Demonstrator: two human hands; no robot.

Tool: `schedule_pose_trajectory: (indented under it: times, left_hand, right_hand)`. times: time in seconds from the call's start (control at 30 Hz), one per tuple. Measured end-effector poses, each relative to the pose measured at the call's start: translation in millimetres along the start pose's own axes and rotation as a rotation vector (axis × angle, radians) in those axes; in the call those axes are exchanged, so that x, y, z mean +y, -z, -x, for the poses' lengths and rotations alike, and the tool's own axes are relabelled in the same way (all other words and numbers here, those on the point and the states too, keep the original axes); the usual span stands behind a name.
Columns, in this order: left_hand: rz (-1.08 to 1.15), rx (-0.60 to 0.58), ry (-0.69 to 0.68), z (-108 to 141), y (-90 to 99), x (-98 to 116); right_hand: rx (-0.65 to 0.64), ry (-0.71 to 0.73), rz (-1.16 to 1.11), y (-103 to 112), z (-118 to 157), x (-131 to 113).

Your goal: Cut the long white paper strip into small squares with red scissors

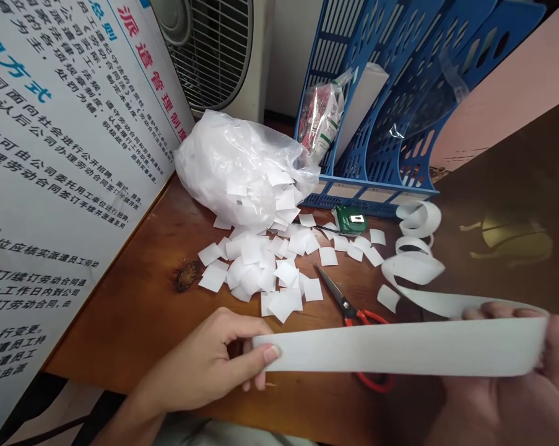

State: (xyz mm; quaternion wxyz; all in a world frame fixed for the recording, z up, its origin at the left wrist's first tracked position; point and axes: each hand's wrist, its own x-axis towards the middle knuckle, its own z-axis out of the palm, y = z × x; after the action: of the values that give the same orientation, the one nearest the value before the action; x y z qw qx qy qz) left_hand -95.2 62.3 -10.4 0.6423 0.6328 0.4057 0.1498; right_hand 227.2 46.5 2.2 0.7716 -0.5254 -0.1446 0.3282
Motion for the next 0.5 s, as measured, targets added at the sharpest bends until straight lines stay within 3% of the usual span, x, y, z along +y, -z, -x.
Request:
schedule_pose_trajectory:
  times: [0.07,0.13,0.2,0.23,0.27,0.33,0.43,0.5]
  left_hand:
    - [0.034,0.010,-0.023,1,-2.4,-3]
    - [0.101,0.030,-0.069,3,-4.4,-5]
    - [0.168,0.087,-0.138,4,-5.4,-3]
    - [0.186,0.129,-0.173,4,-5.5,-1]
    - [0.188,0.177,-0.203,3,-5.3,2]
    - [0.137,0.278,-0.224,-1,-4.1,10]
    - [0.106,0.391,-0.147,-8,-2.2,20]
    - [0.142,0.431,-0.056,-13,-1.8,21]
  right_hand:
    - [-0.059,-0.071,-0.238,-3,7,8]
    - [-0.215,-0.212,-0.328,-6,22,25]
    - [-0.330,-0.199,-0.129,-10,43,47]
    - [-0.470,-0.189,0.092,-13,53,58]
    - [-0.558,-0.120,0.324,-16,63,69]
    - [-0.657,-0.001,0.567,-25,79,85]
    - [-0.780,0.457,1.005,-42,92,98]
    - [-0.808,0.634,1.176,-51,95,101]
